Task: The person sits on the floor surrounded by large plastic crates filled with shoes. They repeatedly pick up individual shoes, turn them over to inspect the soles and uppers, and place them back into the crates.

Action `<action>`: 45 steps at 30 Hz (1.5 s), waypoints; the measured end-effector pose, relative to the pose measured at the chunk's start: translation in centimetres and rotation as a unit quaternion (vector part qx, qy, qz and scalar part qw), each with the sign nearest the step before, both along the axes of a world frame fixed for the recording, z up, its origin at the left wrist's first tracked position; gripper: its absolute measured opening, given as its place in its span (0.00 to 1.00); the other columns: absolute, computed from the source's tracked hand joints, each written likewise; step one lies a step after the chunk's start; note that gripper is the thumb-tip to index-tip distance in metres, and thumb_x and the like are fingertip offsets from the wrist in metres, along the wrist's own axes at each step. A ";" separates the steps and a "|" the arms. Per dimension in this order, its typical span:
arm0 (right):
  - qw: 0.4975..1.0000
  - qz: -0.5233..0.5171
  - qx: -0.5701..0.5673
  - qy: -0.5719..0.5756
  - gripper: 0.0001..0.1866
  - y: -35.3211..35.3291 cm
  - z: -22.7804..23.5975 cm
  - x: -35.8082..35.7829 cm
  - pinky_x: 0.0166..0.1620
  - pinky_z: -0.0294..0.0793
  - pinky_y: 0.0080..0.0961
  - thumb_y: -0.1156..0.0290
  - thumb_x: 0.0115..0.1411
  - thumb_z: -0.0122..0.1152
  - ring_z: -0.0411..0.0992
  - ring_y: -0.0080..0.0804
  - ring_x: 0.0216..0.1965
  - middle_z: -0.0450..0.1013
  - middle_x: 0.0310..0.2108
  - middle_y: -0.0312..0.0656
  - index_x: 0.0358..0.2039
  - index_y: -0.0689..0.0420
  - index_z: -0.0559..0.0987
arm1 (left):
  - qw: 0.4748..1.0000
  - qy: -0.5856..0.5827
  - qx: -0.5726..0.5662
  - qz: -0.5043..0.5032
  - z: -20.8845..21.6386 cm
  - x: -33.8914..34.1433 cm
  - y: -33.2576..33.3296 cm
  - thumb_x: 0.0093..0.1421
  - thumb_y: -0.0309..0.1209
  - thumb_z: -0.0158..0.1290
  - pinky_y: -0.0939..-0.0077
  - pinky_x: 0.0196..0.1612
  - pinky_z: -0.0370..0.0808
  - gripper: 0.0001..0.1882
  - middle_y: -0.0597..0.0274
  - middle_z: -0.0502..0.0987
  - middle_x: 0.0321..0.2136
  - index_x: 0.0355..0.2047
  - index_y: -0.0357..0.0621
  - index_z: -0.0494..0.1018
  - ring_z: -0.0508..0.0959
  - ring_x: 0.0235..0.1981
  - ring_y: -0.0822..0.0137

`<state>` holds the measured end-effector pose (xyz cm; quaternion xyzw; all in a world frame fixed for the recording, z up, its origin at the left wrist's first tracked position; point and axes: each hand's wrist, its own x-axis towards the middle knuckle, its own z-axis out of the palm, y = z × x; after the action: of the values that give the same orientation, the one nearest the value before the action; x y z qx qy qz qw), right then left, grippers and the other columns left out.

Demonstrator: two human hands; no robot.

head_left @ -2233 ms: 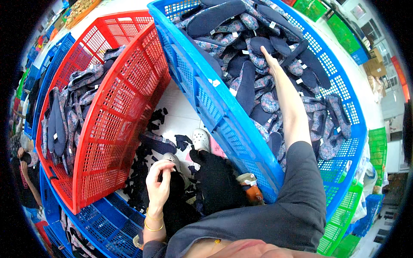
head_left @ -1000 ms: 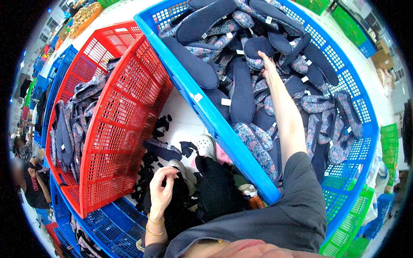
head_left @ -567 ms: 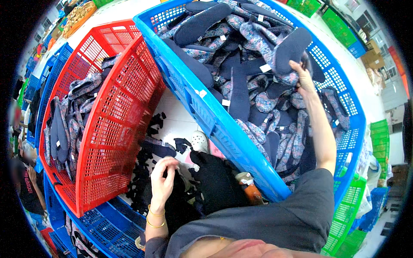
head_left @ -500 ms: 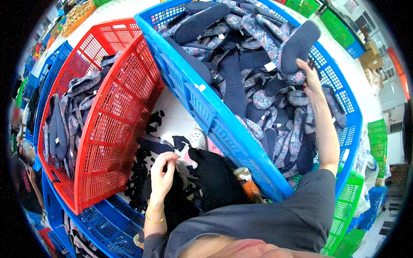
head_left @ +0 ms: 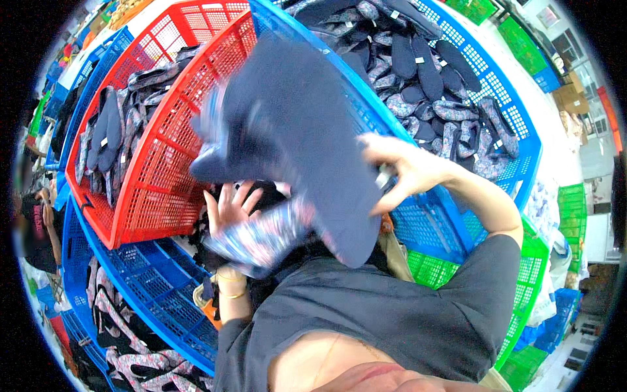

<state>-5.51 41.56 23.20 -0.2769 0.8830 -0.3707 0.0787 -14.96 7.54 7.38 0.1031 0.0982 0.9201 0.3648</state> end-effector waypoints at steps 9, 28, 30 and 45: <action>0.941 0.178 0.278 -0.077 0.28 -6.4 -8.0 0.3 0.35 0.74 0.38 0.50 0.42 0.69 0.75 0.46 0.37 0.69 0.45 0.46 0.45 0.42 0.75 | 0.905 -0.012 -0.401 0.141 -6.0 9.4 -7.3 0.66 0.39 0.47 0.65 0.52 0.71 0.21 0.55 0.70 0.52 0.55 0.43 0.63 0.72 0.53 0.62; 0.874 -0.464 -0.099 -0.102 0.19 22.6 -8.4 -23.4 0.20 0.60 0.12 0.55 0.66 0.47 0.77 0.19 0.26 0.79 0.33 0.39 0.47 0.56 0.73 | 0.716 0.268 -0.625 0.158 1.6 -6.0 -7.3 0.66 0.27 0.48 0.80 0.50 0.70 0.11 0.64 0.76 0.43 0.47 0.37 0.72 0.75 0.43 0.74; 0.868 -0.467 -0.118 -0.119 0.19 20.8 -9.5 -26.5 0.21 0.58 0.11 0.53 0.62 0.55 0.77 0.18 0.29 0.79 0.35 0.40 0.45 0.54 0.75 | 0.693 0.344 -0.627 0.087 2.5 -6.6 -4.3 0.65 0.27 0.50 0.79 0.50 0.70 0.13 0.63 0.76 0.42 0.48 0.36 0.72 0.74 0.43 0.73; 0.911 -0.326 0.215 0.135 0.17 8.3 -7.2 -26.3 0.37 0.78 0.43 0.68 0.45 0.57 0.78 0.53 0.34 0.77 0.31 0.59 0.32 0.68 0.80 | 0.579 0.528 -0.622 0.001 2.9 -7.9 5.3 0.61 0.25 0.53 0.74 0.49 0.72 0.12 0.55 0.79 0.41 0.45 0.35 0.74 0.78 0.43 0.64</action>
<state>-31.76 49.84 15.98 0.0024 0.9847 -0.1364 -0.1088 -22.86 12.86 10.31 0.3182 0.8218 0.4173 0.2220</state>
